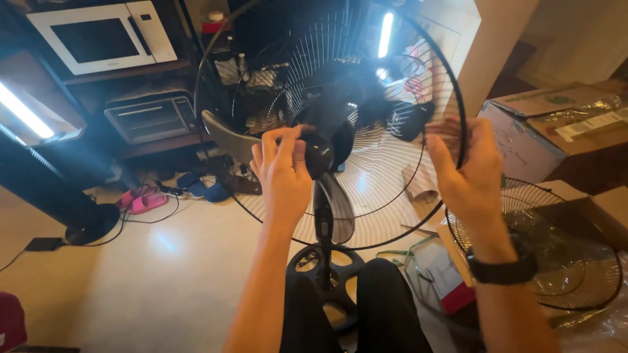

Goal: The recorder is assembling an electric stand fan by attaching the blade and guard.

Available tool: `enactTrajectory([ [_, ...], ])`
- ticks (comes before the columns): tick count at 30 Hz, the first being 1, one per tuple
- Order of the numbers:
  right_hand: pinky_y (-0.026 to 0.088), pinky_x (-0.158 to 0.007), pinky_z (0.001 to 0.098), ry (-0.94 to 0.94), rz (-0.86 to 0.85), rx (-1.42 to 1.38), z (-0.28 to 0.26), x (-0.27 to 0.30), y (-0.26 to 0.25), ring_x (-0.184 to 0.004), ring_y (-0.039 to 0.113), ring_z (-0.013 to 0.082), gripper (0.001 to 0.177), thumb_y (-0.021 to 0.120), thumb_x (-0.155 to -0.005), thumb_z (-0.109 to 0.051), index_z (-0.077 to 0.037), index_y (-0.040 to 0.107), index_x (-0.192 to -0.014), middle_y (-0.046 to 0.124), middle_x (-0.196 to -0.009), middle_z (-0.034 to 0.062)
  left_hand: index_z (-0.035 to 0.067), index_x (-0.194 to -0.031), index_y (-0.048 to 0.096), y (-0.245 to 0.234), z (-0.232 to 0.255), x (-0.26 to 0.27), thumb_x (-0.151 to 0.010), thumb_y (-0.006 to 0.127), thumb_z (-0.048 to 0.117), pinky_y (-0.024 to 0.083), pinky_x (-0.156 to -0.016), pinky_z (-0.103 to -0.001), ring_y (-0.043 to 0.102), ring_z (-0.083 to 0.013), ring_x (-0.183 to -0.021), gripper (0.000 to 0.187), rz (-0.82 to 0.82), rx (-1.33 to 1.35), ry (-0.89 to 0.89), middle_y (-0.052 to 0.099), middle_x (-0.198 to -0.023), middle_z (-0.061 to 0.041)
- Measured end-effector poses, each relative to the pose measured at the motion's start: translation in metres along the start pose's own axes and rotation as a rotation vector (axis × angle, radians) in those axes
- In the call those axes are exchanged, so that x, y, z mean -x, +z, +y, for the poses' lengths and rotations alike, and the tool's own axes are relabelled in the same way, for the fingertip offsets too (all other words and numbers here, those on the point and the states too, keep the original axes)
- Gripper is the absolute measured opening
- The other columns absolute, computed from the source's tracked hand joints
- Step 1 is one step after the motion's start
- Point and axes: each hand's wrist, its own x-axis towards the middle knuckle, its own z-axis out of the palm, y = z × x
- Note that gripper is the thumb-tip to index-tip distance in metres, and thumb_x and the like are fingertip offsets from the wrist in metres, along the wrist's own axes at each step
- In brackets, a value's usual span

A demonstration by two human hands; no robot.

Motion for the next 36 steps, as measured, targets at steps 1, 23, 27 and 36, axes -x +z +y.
enactTrajectory([
  [1, 0.054, -0.088, 0.0276, 0.001, 0.001, 0.0, 0.0, 0.007, 0.0, -0.098, 0.067, 0.0155, 0.028, 0.065, -0.107, -0.012, 0.005, 0.053, -0.126, 0.071, -0.112, 0.0095, 0.015, -0.123, 0.072, 0.001, -0.007, 0.001, -0.104, 0.063, 0.016, 0.037, -0.097, -0.042, 0.052, -0.0282, -0.113, 0.022, -0.001, 0.0, 0.001, 0.062, -0.119, -0.004],
  [23, 0.056, -0.094, 0.034, 0.454, -0.477, -1.018, 0.164, -0.094, 0.141, -0.11, 0.066, 0.0201, 0.028, 0.065, -0.106, -0.026, -0.003, 0.056, -0.118, 0.066, -0.129, 0.0111, 0.003, -0.107, 0.068, -0.015, 0.001, -0.025, -0.088, 0.079, 0.024, 0.05, -0.087, -0.037, 0.063, -0.027, -0.098, 0.031, 0.048, 0.157, -0.204, 0.062, -0.103, -0.012],
  [27, 0.058, -0.094, 0.0379, 0.501, -0.51, -1.126, 0.154, -0.081, 0.138, -0.11, 0.066, 0.0222, 0.036, 0.065, -0.103, -0.029, -0.004, 0.058, -0.127, 0.064, -0.126, 0.0124, 0.002, -0.115, 0.069, -0.018, -0.018, -0.022, -0.083, 0.084, 0.021, 0.053, -0.089, -0.033, 0.065, -0.0176, -0.099, 0.04, -0.127, 0.368, -0.281, 0.064, -0.106, -0.005],
  [36, 0.058, -0.098, 0.0436, 0.478, -0.444, -1.101, 0.123, -0.061, 0.128, -0.118, 0.063, 0.0249, 0.038, 0.06, -0.1, -0.024, -0.005, 0.053, -0.132, 0.059, -0.135, 0.0135, 0.006, -0.164, 0.028, -0.002, -0.048, 0.022, -0.096, 0.063, 0.055, -0.003, -0.132, -0.045, 0.05, -0.025, -0.148, 0.091, -0.088, 0.57, -0.254, 0.056, -0.156, -0.013],
])
